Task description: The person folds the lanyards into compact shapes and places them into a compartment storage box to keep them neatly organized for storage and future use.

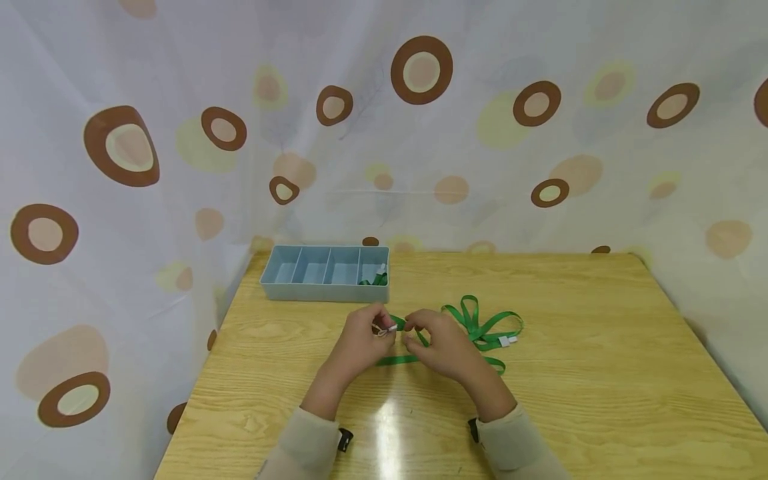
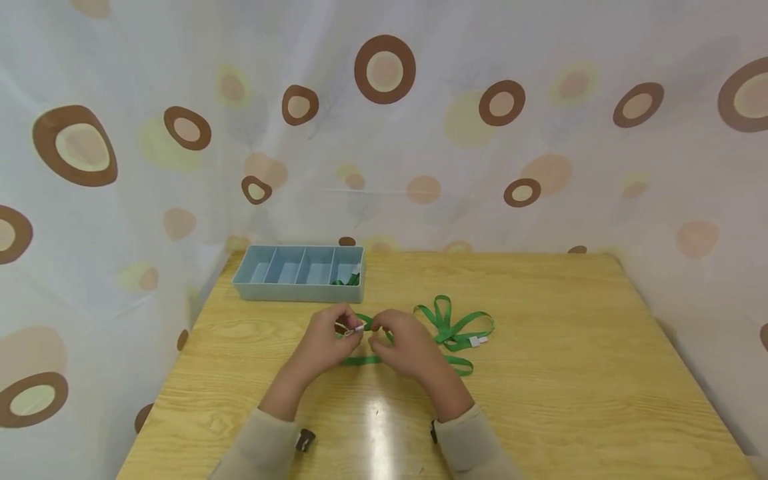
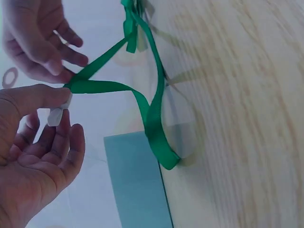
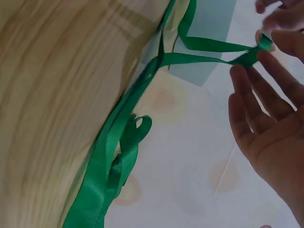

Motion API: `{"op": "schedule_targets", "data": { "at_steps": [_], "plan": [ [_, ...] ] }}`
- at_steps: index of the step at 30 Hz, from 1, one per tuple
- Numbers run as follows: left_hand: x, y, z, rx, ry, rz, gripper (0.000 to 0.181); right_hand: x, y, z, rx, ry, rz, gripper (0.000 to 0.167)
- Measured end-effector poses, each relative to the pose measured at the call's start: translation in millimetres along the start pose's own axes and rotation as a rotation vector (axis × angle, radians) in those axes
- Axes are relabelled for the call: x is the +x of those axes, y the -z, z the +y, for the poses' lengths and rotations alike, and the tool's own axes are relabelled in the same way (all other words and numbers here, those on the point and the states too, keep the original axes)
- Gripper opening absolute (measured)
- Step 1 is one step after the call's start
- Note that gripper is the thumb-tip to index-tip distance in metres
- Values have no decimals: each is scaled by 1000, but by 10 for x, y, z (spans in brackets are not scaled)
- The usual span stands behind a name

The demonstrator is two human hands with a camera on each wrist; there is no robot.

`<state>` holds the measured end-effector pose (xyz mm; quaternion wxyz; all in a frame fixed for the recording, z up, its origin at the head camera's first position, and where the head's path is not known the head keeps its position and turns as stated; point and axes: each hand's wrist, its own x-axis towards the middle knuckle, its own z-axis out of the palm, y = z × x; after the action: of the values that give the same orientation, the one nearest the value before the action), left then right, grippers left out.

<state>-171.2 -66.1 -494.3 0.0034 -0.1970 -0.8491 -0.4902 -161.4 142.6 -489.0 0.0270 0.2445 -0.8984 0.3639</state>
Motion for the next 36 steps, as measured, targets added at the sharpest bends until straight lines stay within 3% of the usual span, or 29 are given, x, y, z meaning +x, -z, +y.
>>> {"op": "schedule_targets", "data": {
  "at_steps": [9, 15, 24, 30, 36],
  "plan": [
    [-27, 33, 113, 8, -89, 26, 19, -13, -10, 17, -40, -80, 54, 36],
    [-51, 65, 164, -21, -111, 29, 20, -18, 21, 12, -27, -21, 80, 14],
    [-85, 96, 190, -59, -125, -2, 20, -9, 1, 14, 182, 93, 28, 9],
    [-101, 127, 241, -67, -168, 29, 9, -19, -36, 32, 324, 80, 21, 10],
    [-125, 143, 259, -65, -183, 78, 14, -19, -30, 34, 360, 111, 46, 5]
  ]
}}
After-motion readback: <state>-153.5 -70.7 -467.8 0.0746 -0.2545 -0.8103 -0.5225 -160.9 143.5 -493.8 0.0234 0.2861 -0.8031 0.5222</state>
